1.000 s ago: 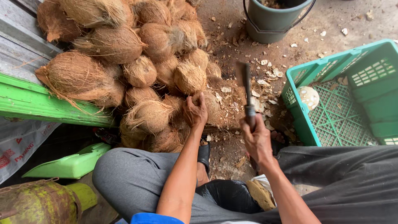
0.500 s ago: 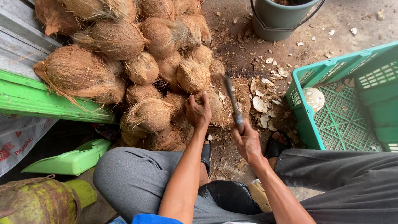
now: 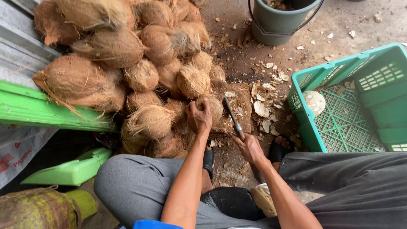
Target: The person sits on a low stool and uses a machete to chop the outer husk off coconuts, rotating each coconut between strikes. Peeled coconuts are placed into a green plastic crate, and husk pieces fall onto the ground.
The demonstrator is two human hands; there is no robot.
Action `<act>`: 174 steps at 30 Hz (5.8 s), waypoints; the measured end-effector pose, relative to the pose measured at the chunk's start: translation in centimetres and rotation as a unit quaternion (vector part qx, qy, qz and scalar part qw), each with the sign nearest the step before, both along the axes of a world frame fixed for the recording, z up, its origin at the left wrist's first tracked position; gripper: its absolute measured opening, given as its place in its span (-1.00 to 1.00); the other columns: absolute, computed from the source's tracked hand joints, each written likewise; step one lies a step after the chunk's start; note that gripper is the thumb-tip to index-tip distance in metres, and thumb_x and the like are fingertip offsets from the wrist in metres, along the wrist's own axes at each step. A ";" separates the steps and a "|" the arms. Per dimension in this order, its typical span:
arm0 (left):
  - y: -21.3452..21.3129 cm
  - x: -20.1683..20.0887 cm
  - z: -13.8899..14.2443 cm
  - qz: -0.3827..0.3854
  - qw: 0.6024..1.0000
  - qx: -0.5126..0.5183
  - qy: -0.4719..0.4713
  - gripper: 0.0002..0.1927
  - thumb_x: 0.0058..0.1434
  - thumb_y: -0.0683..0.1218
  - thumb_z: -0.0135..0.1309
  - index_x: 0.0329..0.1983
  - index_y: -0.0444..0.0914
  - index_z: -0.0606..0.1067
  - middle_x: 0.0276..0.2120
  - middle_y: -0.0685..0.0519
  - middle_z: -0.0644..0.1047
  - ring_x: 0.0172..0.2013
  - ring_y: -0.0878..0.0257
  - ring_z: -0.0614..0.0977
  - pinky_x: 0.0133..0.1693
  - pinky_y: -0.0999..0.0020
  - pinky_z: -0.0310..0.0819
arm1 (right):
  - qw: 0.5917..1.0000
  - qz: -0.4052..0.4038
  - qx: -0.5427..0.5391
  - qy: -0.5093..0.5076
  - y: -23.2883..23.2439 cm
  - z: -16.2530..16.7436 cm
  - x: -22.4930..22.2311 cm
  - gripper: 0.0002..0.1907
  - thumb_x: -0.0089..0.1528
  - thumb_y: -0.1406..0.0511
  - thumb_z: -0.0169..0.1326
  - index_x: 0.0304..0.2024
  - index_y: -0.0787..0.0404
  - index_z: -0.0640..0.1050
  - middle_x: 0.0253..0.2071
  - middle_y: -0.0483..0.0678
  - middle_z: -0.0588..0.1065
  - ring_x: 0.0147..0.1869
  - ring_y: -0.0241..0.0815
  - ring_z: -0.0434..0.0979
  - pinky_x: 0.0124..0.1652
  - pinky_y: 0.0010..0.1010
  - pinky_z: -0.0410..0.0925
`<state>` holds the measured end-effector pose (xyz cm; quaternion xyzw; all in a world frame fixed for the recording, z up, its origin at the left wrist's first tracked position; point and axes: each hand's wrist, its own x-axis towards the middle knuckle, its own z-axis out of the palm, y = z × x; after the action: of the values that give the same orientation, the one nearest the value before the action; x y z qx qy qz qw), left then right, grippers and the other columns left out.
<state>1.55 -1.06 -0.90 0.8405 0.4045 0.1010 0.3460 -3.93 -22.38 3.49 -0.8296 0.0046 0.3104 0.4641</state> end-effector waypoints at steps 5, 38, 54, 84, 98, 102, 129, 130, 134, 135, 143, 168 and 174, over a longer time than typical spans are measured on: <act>0.6 -0.1 0.4 0.006 0.997 -0.081 0.005 -0.11 0.02 0.52 0.05 0.26 -0.10 0.33 0.12 -0.15 0.41 -0.19 0.06 0.59 -0.48 0.24 0.57 | 0.999 0.013 0.007 0.032 -1.0 -2.1 0.4 -0.57 0.39 0.05 0.03 -0.29 0.30 0.45 -0.53 -0.04 0.38 -0.56 -0.22 0.30 -0.54 -0.26 0.23; -1.0 0.6 1.4 -0.047 0.970 -0.198 -0.135 -0.07 0.13 0.43 0.08 0.45 -0.13 0.23 0.43 -0.16 0.26 0.35 -0.06 0.37 0.23 -0.20 0.27 | 0.994 -0.061 0.010 0.088 -2.9 -0.5 1.8 -0.66 0.33 -0.01 -0.04 -0.06 0.05 0.38 -0.42 0.01 0.44 -0.52 -0.13 0.35 -0.50 -0.15 0.33; -0.8 1.8 0.3 -0.080 0.986 -0.087 -0.119 -0.31 0.14 0.54 -0.16 -0.12 -0.11 0.43 -0.27 0.07 0.53 -0.26 0.18 0.53 -0.26 0.15 0.39 | 0.998 -0.024 -0.062 -0.015 -2.0 1.7 1.2 -0.55 0.31 -0.03 0.05 -0.16 0.24 0.49 -0.49 0.02 0.48 -0.43 -0.12 0.47 -0.38 -0.19 0.35; -2.0 2.4 -0.8 -0.025 0.995 -0.078 -0.059 -0.41 0.34 0.45 -0.33 -0.20 -0.02 0.52 -0.27 0.05 0.52 -0.27 0.14 0.53 -0.21 0.21 0.38 | 0.992 -0.088 0.084 -0.036 0.2 4.8 -0.5 -0.70 0.38 0.23 0.16 -0.41 0.25 0.52 -0.63 -0.20 0.35 -0.61 -0.42 0.23 -0.61 -0.46 0.15; -2.6 3.1 -1.4 -0.039 0.990 -0.033 -0.131 -0.35 0.40 0.43 -0.39 -0.10 -0.07 0.56 -0.18 0.06 0.57 -0.21 0.20 0.55 -0.22 0.26 0.40 | 0.994 -0.101 0.021 -0.032 0.4 5.8 -0.5 -0.92 0.30 0.20 0.10 -0.25 -0.03 0.60 -0.63 -0.16 0.42 -0.66 -0.41 0.27 -0.65 -0.48 0.19; -2.7 2.9 -1.0 0.023 0.982 -0.181 -0.055 -0.33 0.29 0.47 -0.31 -0.15 -0.11 0.54 -0.28 0.07 0.55 -0.36 0.19 0.54 -0.38 0.22 0.42 | 0.954 -0.155 0.216 -0.137 -0.2 5.2 -0.9 -0.78 0.34 0.20 0.07 -0.35 0.17 0.50 -0.61 -0.16 0.38 -0.65 -0.37 0.27 -0.69 -0.43 0.20; -3.4 2.9 -0.9 -0.008 0.983 -0.141 -0.117 -0.32 0.33 0.49 -0.29 -0.15 -0.16 0.50 -0.32 -0.03 0.50 -0.31 0.11 0.49 -0.29 0.11 0.38 | 0.995 -0.051 0.012 -0.083 0.5 3.2 -0.6 -0.70 0.35 0.13 -0.02 -0.33 0.18 0.55 -0.58 -0.11 0.44 -0.56 -0.24 0.36 -0.53 -0.24 0.28; -3.3 2.7 -0.6 -0.001 0.987 -0.158 -0.033 -0.30 0.28 0.49 -0.33 -0.14 -0.15 0.49 -0.33 -0.07 0.48 -0.34 0.07 0.47 -0.35 0.06 0.37 | 0.998 -0.057 -0.006 -0.026 0.6 2.7 -0.3 -0.72 0.34 0.13 -0.04 -0.32 0.13 0.55 -0.57 -0.11 0.45 -0.57 -0.20 0.36 -0.55 -0.20 0.29; -3.0 1.8 -0.6 -0.025 0.986 -0.063 -0.149 -0.26 0.33 0.51 -0.34 -0.14 -0.18 0.51 -0.28 -0.02 0.53 -0.26 0.14 0.53 -0.16 0.16 0.39 | 0.991 -0.009 -0.072 -0.111 0.0 0.4 0.5 -0.53 0.35 0.10 0.15 -0.45 0.37 0.47 -0.62 0.01 0.36 -0.53 -0.21 0.30 -0.48 -0.29 0.26; -3.0 1.7 -0.6 -0.016 0.983 -0.071 -0.172 -0.26 0.33 0.51 -0.32 -0.17 -0.18 0.52 -0.26 -0.01 0.54 -0.25 0.15 0.54 -0.16 0.17 0.41 | 0.991 0.006 -0.034 -0.126 -0.4 -0.1 1.0 -0.58 0.33 0.12 0.15 -0.44 0.33 0.49 -0.62 -0.04 0.37 -0.54 -0.25 0.31 -0.50 -0.33 0.25; -2.3 2.3 -1.0 -0.022 0.995 -0.040 -0.088 -0.26 0.26 0.54 -0.36 -0.11 -0.09 0.53 -0.22 0.04 0.55 -0.28 0.16 0.55 -0.33 0.20 0.39 | 0.993 0.025 0.086 0.071 -4.0 -2.1 3.3 -0.78 0.26 0.22 0.16 -0.41 0.20 0.54 -0.63 -0.23 0.33 -0.62 -0.39 0.26 -0.60 -0.42 0.16; -1.1 2.1 -2.5 -0.060 0.985 -0.079 -0.138 -0.45 0.32 0.42 -0.23 -0.30 -0.06 0.52 -0.34 0.14 0.62 -0.39 0.26 0.58 -0.40 0.24 0.42 | 0.998 -0.002 -0.013 -0.055 -2.2 -2.2 1.9 -0.75 0.22 0.16 0.08 -0.27 0.18 0.65 -0.52 -0.07 0.54 -0.47 -0.25 0.51 -0.40 -0.28 0.39; -0.2 1.7 -2.6 -0.014 0.986 -0.113 -0.125 -0.45 0.29 0.42 -0.23 -0.24 -0.04 0.54 -0.40 0.13 0.55 -0.44 0.24 0.53 -0.50 0.24 0.32 | 0.999 -0.017 -0.037 -0.018 -1.1 1.3 1.7 -0.70 0.30 0.14 0.09 -0.31 0.25 0.57 -0.60 -0.09 0.42 -0.54 -0.25 0.37 -0.46 -0.25 0.30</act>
<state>3.29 -1.31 -3.53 0.7824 0.3550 0.1542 0.4878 -2.20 -23.52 4.78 -0.8515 0.0218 0.2872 0.4382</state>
